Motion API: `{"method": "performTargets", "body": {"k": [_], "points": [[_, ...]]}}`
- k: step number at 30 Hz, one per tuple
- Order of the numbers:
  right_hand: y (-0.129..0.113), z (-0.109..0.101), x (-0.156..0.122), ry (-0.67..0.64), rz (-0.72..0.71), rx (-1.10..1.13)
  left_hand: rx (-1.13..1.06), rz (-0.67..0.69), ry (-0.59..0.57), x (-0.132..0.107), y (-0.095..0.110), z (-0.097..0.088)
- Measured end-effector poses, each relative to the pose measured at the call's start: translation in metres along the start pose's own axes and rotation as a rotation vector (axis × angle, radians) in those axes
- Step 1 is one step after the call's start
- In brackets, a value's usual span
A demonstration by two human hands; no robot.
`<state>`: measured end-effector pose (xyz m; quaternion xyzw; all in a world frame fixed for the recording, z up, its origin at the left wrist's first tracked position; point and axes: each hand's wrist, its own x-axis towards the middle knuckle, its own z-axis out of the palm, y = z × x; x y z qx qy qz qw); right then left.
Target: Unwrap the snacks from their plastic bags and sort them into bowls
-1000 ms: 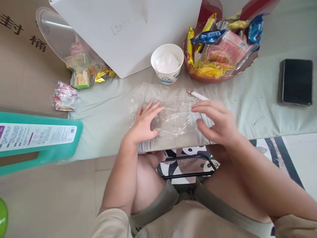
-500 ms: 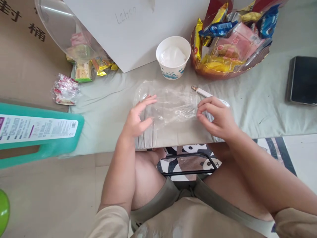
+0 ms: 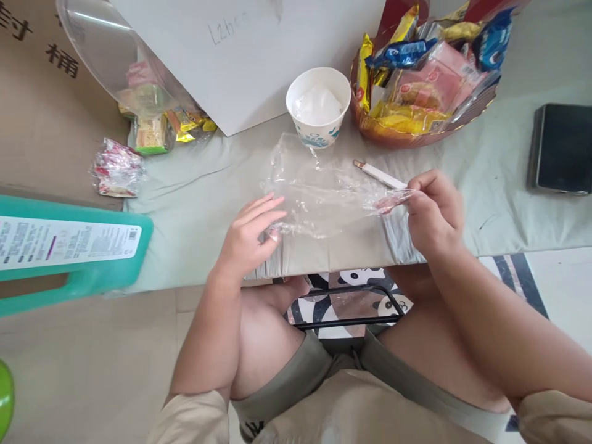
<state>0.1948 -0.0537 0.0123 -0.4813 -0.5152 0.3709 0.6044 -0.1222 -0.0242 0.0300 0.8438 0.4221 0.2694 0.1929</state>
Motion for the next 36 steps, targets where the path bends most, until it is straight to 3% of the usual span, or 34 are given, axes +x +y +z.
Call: {"method": "performTargets", "body": {"k": [2,5,7,9,14,18,21,24,27,29,33,36], "points": [[-0.004,-0.002,0.001,-0.108,0.109,0.076,-0.114,-0.004,0.104,0.0,-0.004,-0.001],[-0.012,-0.008,0.003,-0.388,0.228,0.033,-0.289,-0.026,0.194,0.001,-0.004,-0.004],[-0.016,-0.012,0.004,-0.583,0.199,-0.067,-0.383,-0.04,0.232,0.001,-0.002,-0.006],[-0.014,-0.016,0.004,-0.667,0.124,-0.188,-0.462,-0.057,0.253,0.0,-0.002,-0.007],[0.006,-0.018,0.007,-0.47,-0.095,-0.581,-0.607,-0.198,0.259,-0.003,-0.006,-0.005],[0.016,-0.028,0.013,-0.52,-0.292,-0.632,-0.656,-0.369,0.318,-0.002,-0.005,-0.003],[0.016,-0.037,0.014,-0.516,-0.361,-0.713,-0.631,-0.39,0.406,0.0,-0.004,-0.003],[0.015,-0.036,0.009,-0.53,-0.367,-0.776,-0.581,-0.326,0.423,-0.001,-0.006,-0.004],[0.017,-0.025,0.005,-0.586,-0.361,-0.804,-0.595,-0.263,0.352,-0.003,-0.011,-0.003],[0.019,-0.016,0.005,-0.557,-0.342,-0.84,-0.603,-0.216,0.31,-0.005,-0.014,-0.001],[0.02,-0.006,0.013,-0.422,-0.256,-0.766,-0.606,-0.158,0.276,-0.006,-0.016,0.001],[0.015,-0.008,0.019,-0.187,-0.237,-0.688,-0.652,-0.226,0.311,-0.004,-0.01,0.0]]}}
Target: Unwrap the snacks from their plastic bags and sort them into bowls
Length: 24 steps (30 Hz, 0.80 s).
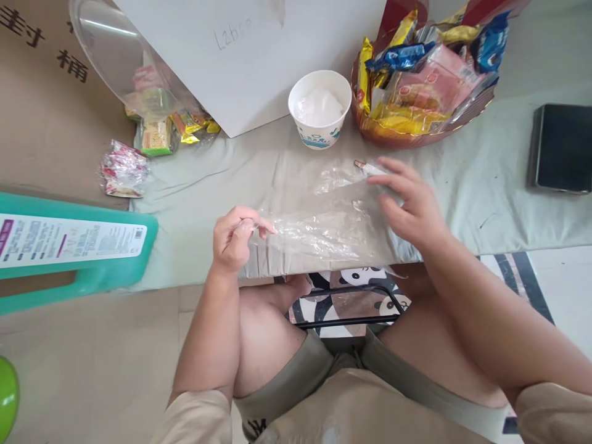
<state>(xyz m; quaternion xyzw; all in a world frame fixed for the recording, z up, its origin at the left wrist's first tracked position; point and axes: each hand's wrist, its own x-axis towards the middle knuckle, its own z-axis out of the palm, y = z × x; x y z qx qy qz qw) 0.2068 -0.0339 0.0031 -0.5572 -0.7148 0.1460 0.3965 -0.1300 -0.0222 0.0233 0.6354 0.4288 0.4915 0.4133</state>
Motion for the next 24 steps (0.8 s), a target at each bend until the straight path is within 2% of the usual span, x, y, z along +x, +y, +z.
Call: {"method": "performTargets", "body": {"k": [2,3,5,9,11,13,15,19,24], "points": [[-0.002,-0.009,0.0,0.117,0.025,0.002,-0.043,-0.079,0.058,0.001,0.005,0.003],[-0.003,-0.015,-0.002,0.12,0.012,0.019,-0.063,-0.122,0.092,0.002,0.007,0.005],[-0.004,-0.029,-0.007,-0.008,-0.039,0.11,-0.084,-0.213,0.17,0.005,0.01,0.008],[-0.003,-0.052,-0.019,-0.413,-0.072,0.376,-0.072,-0.287,0.347,0.011,0.009,0.011],[-0.007,-0.056,-0.023,-0.502,-0.076,0.475,-0.056,-0.284,0.378,0.013,0.007,0.012],[-0.014,-0.053,-0.026,-0.502,-0.082,0.514,-0.044,-0.271,0.377,0.012,0.005,0.012],[-0.025,-0.044,-0.03,-0.414,-0.048,0.474,-0.052,-0.235,0.37,0.011,0.004,0.013],[-0.044,-0.023,-0.037,-0.014,0.064,0.267,-0.008,-0.163,0.364,0.009,0.004,0.013],[-0.046,-0.018,-0.036,0.323,0.103,0.188,0.058,-0.034,0.372,0.004,0.005,0.015]]}}
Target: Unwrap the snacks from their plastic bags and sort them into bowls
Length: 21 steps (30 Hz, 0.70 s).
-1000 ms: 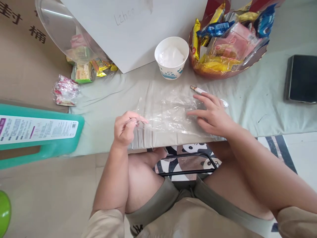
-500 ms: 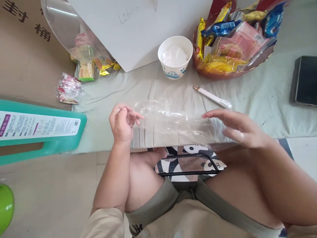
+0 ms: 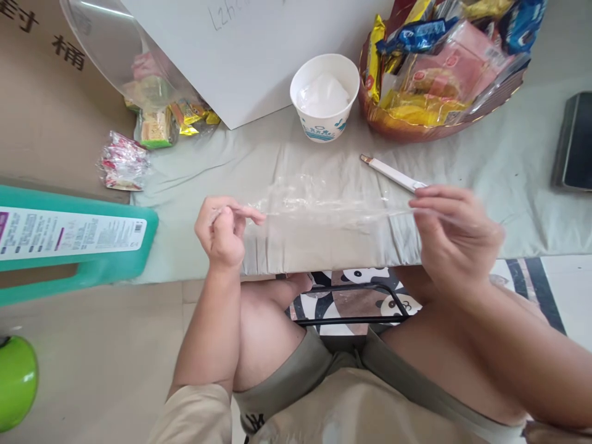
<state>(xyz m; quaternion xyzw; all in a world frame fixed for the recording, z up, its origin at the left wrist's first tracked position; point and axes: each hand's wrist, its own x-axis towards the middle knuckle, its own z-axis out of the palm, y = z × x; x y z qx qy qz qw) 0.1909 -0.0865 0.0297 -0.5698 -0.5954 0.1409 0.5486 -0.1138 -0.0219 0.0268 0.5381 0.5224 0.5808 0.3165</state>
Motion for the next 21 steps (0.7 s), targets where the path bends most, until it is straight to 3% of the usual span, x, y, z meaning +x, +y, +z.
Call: {"method": "performTargets", "body": {"k": [2,4,8,15,19,21], "points": [[0.0,-0.001,0.002,0.106,-0.035,0.081,-0.013,0.048,0.01,-0.004,0.001,-0.001],[0.0,-0.002,0.001,0.134,-0.083,0.206,-0.006,0.058,0.012,-0.007,0.002,-0.003],[-0.001,-0.002,-0.007,0.037,-0.083,0.266,0.049,0.007,-0.016,-0.009,0.002,-0.008],[0.013,-0.004,-0.007,-0.102,-0.007,-0.044,0.047,-0.18,-0.071,0.005,0.0,-0.007],[0.017,-0.004,-0.003,-0.232,0.05,-0.029,0.026,-0.341,-0.165,0.01,0.002,-0.007],[0.016,-0.002,-0.002,-0.236,0.099,0.027,-0.012,-0.372,-0.211,0.012,0.003,-0.009]]}}
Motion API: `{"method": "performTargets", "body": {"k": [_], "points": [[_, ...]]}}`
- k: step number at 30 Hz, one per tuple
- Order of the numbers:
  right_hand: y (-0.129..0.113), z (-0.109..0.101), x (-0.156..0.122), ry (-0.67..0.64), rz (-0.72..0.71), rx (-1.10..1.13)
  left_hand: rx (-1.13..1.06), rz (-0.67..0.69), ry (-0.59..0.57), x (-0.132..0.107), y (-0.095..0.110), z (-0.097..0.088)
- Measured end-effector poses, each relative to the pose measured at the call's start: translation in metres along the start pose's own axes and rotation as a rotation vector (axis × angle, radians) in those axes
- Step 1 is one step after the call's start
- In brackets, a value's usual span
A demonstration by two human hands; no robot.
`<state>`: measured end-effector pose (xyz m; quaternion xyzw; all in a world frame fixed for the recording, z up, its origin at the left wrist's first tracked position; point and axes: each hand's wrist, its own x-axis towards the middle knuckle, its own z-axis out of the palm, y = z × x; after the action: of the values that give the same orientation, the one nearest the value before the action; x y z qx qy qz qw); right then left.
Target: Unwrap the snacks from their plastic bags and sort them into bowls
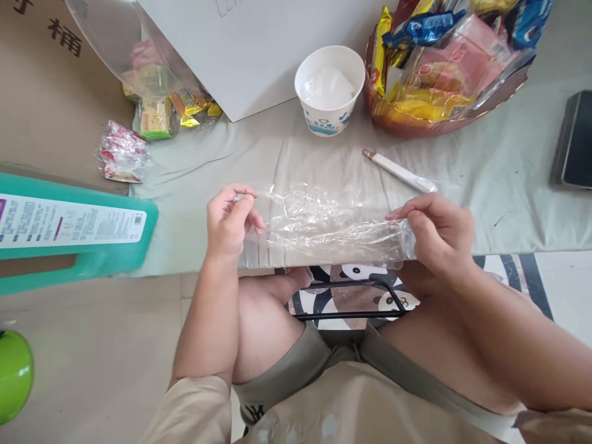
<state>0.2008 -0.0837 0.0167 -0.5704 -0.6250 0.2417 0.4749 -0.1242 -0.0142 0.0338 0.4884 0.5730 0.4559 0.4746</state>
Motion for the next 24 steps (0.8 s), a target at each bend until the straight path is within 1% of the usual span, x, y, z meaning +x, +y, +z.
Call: {"method": "performTargets", "body": {"k": [2,4,6,8,11,13,15,16,17,20,21,22,23,24], "points": [[-0.002,0.003,0.002,0.035,0.059,0.072,-0.02,-0.026,-0.053,0.001,0.001,-0.002],[-0.002,0.005,0.007,0.098,0.136,0.154,-0.009,-0.061,-0.117,0.002,0.001,-0.003],[-0.002,0.007,0.012,0.169,0.205,0.256,-0.012,-0.067,-0.164,0.003,0.001,0.0],[-0.001,0.008,0.017,0.228,0.259,0.351,-0.073,-0.051,-0.154,0.004,0.0,0.007],[-0.003,0.007,0.023,0.281,0.313,0.409,-0.173,-0.037,-0.072,0.006,0.0,0.019],[-0.006,0.007,0.027,0.292,0.353,0.412,-0.179,-0.038,-0.044,0.01,0.0,0.025],[-0.007,0.006,0.031,0.304,0.395,0.437,-0.164,-0.062,-0.055,0.014,0.002,0.027],[-0.006,0.006,0.033,0.317,0.41,0.451,-0.149,-0.092,-0.088,0.016,0.003,0.026],[-0.004,0.005,0.036,0.335,0.418,0.458,-0.124,-0.135,-0.149,0.018,0.004,0.025],[0.002,0.003,0.043,0.433,0.411,0.451,0.012,-0.273,-0.437,0.021,0.006,0.019],[0.004,0.003,0.045,0.459,0.415,0.448,0.049,-0.294,-0.504,0.022,0.005,0.016],[0.004,0.002,0.046,0.479,0.419,0.451,0.069,-0.295,-0.534,0.021,0.005,0.015],[0.004,0.002,0.047,0.484,0.425,0.463,0.069,-0.28,-0.527,0.021,0.004,0.013],[0.004,0.001,0.048,0.464,0.439,0.482,0.051,-0.255,-0.496,0.02,0.003,0.012]]}}
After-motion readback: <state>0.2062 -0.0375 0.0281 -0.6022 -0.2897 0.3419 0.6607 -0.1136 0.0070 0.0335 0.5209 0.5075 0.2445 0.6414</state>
